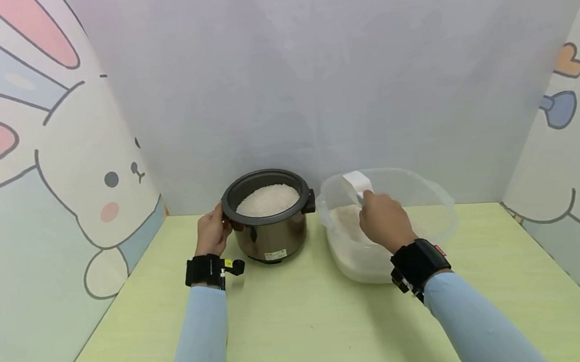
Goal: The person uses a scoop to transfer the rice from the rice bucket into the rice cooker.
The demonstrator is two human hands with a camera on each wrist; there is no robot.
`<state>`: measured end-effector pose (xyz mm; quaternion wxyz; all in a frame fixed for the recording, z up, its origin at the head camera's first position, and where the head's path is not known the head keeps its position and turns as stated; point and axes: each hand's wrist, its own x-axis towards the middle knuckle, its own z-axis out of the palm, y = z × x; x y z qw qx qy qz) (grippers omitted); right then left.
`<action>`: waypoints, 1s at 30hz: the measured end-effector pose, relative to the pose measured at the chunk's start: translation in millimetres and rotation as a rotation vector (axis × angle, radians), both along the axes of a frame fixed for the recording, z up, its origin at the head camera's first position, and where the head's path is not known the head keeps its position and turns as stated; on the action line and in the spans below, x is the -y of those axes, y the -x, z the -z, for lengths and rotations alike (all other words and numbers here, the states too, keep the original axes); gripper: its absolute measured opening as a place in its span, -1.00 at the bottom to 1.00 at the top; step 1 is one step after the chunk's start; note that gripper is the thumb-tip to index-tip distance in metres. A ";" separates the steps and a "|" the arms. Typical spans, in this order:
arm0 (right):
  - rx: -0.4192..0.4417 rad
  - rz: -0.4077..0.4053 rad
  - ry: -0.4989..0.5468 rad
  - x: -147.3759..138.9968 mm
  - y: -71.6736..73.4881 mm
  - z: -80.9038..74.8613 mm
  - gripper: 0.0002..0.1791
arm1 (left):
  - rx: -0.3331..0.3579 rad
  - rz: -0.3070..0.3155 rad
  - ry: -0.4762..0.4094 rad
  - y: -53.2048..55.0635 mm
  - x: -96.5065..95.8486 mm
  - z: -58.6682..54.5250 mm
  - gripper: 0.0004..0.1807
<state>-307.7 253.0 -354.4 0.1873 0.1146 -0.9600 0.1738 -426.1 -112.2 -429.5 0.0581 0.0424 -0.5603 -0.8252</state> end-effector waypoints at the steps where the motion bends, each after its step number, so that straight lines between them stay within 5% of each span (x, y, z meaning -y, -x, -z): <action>1: 0.033 0.011 -0.005 -3.4 -0.6 0.7 -0.81 | -0.001 0.000 0.004 0.1 -0.1 0.2 -0.58; 11: 0.305 0.005 -0.025 -26.8 -1.7 6.5 -0.74 | -0.023 -0.020 0.027 -0.3 -0.3 -0.7 -0.58; 16: 0.369 -0.053 0.023 -30.8 -0.6 9.5 -0.57 | -0.019 -0.021 0.021 -0.5 -1.0 -0.4 -0.59; 30: 0.484 -0.105 0.070 -32.8 8.1 9.8 -0.60 | 0.002 -0.007 0.032 2.8 0.0 1.2 -0.59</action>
